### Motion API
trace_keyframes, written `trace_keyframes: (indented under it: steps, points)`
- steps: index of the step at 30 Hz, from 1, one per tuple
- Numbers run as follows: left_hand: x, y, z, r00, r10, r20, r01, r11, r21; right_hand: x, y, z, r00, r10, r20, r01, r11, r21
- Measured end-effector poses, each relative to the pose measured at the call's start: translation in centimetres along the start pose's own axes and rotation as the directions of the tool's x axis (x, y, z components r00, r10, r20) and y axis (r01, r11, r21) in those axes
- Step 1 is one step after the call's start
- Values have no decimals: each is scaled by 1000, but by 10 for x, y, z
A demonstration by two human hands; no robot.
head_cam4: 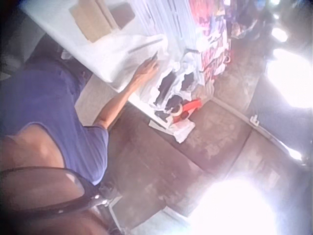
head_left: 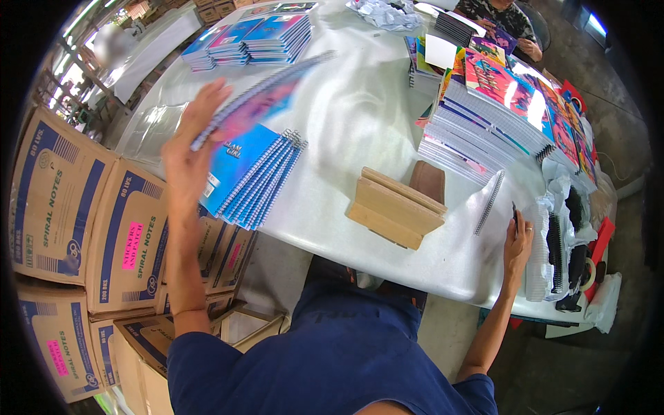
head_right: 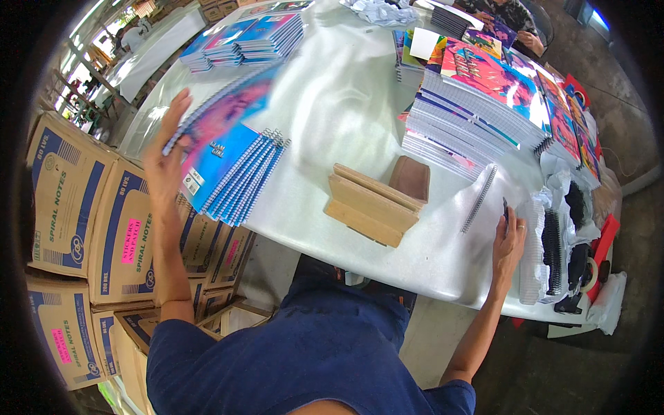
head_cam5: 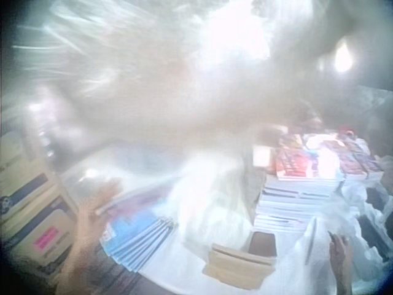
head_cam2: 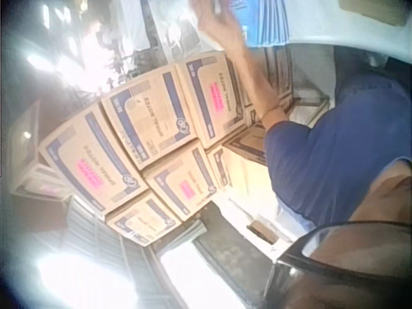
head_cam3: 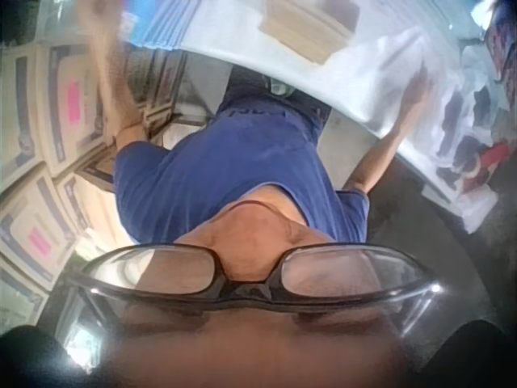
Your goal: The person manually threads a plastic spiral coil into the punched holes of a notebook spine, rotates it by hand to feed it through the length of the spine, and uses pliers to cut and bend the ends of the coil.
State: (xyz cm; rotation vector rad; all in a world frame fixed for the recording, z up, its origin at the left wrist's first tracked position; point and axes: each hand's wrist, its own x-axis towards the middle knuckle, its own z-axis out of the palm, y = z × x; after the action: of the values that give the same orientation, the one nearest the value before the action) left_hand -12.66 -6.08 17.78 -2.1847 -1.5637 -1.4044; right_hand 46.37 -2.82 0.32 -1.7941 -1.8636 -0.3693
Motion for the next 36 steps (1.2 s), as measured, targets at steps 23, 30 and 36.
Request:
trace_keyframes:
  steps: [23,30,36]
  points:
    - [-11,-145,-43,861,-315,399,507,580,-638,86,-466,0,670,-487,-561,730,295,617]
    - [-61,-193,-55,609,-366,704,592,800,-96,54,-427,-2,396,-915,-78,631,210,747]
    - [-57,-203,-32,718,-247,651,474,859,-196,192,-213,-58,872,-245,-423,436,781,446]
